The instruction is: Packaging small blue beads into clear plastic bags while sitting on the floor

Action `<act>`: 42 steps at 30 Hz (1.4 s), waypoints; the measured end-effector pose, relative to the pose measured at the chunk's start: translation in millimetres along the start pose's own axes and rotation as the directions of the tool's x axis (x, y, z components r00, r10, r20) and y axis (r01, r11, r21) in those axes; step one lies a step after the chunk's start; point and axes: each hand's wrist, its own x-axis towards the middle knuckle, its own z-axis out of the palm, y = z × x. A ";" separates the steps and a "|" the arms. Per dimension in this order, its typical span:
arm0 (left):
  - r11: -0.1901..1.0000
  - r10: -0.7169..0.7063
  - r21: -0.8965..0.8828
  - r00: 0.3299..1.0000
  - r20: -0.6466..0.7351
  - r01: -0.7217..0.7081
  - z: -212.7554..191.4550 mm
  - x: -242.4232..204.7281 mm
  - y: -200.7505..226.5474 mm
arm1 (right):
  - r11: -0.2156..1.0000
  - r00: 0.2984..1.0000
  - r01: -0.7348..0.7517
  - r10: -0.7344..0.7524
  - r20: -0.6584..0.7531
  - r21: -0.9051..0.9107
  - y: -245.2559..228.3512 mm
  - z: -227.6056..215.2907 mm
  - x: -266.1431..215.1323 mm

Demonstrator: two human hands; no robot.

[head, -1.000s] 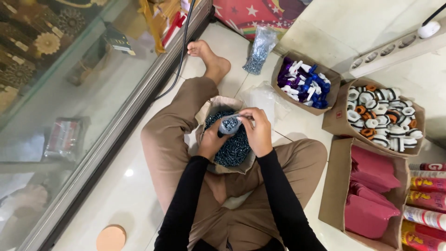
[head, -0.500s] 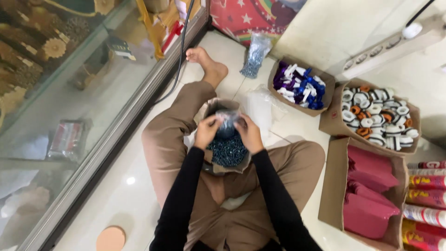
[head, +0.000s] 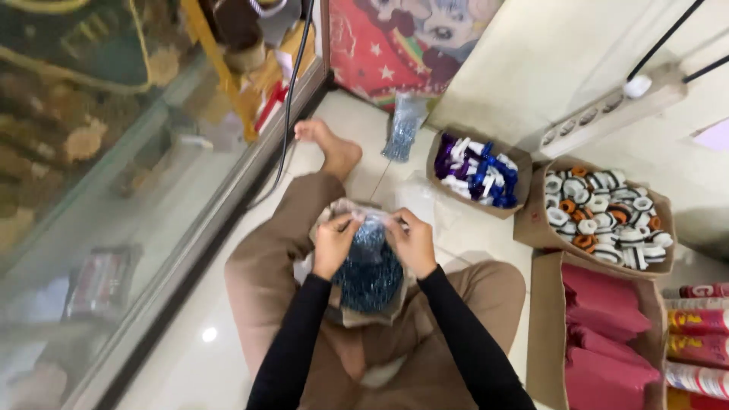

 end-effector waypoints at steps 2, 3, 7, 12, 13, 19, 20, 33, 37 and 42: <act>0.999 0.028 0.021 1.000 -0.010 -0.027 -12.7 2.9 62.5 | 0.999 0.999 -0.021 0.023 -0.031 0.046 -5.2 -10.3 9.6; 0.998 0.039 0.042 0.999 -0.025 -0.038 -18.5 6.2 92.9 | 0.994 0.997 -0.050 0.055 -0.045 0.093 -6.8 -14.9 17.2; 0.998 0.057 -0.034 0.998 0.006 -0.057 1.4 50.3 100.2 | 0.981 0.993 -0.080 0.093 -0.067 0.176 -29.5 -33.5 57.8; 0.968 0.072 -0.244 0.997 0.037 -0.061 37.2 124.0 102.5 | 0.980 0.988 -0.053 0.080 -0.132 0.191 -3.0 -32.5 122.2; 0.967 0.079 -0.246 0.996 0.045 -0.065 48.0 140.2 88.4 | 0.981 0.987 -0.051 0.079 -0.142 0.190 12.9 -27.4 136.6; 0.977 -0.001 -0.211 0.996 -0.093 -0.019 103.4 236.9 -19.8 | 0.990 0.978 -0.104 0.119 -0.170 0.094 91.7 0.6 207.3; 0.966 -0.027 -0.259 0.995 -0.098 0.001 111.5 253.5 -39.7 | 0.992 0.978 -0.124 0.127 -0.165 0.030 103.1 0.5 215.4; 0.935 -0.076 -0.350 0.997 -0.033 0.060 168.2 355.2 -139.8 | 0.842 0.843 -0.534 0.525 -0.115 -0.071 184.1 53.7 243.3; 0.986 0.151 -0.088 0.983 0.100 -0.143 181.0 357.1 -129.0 | 0.867 0.877 -0.479 0.468 -0.107 -0.135 184.7 47.1 241.5; 0.977 0.117 -0.193 0.987 0.109 -0.095 182.7 353.2 -113.2 | 0.852 0.875 -0.482 0.455 -0.168 -0.205 186.1 56.6 239.6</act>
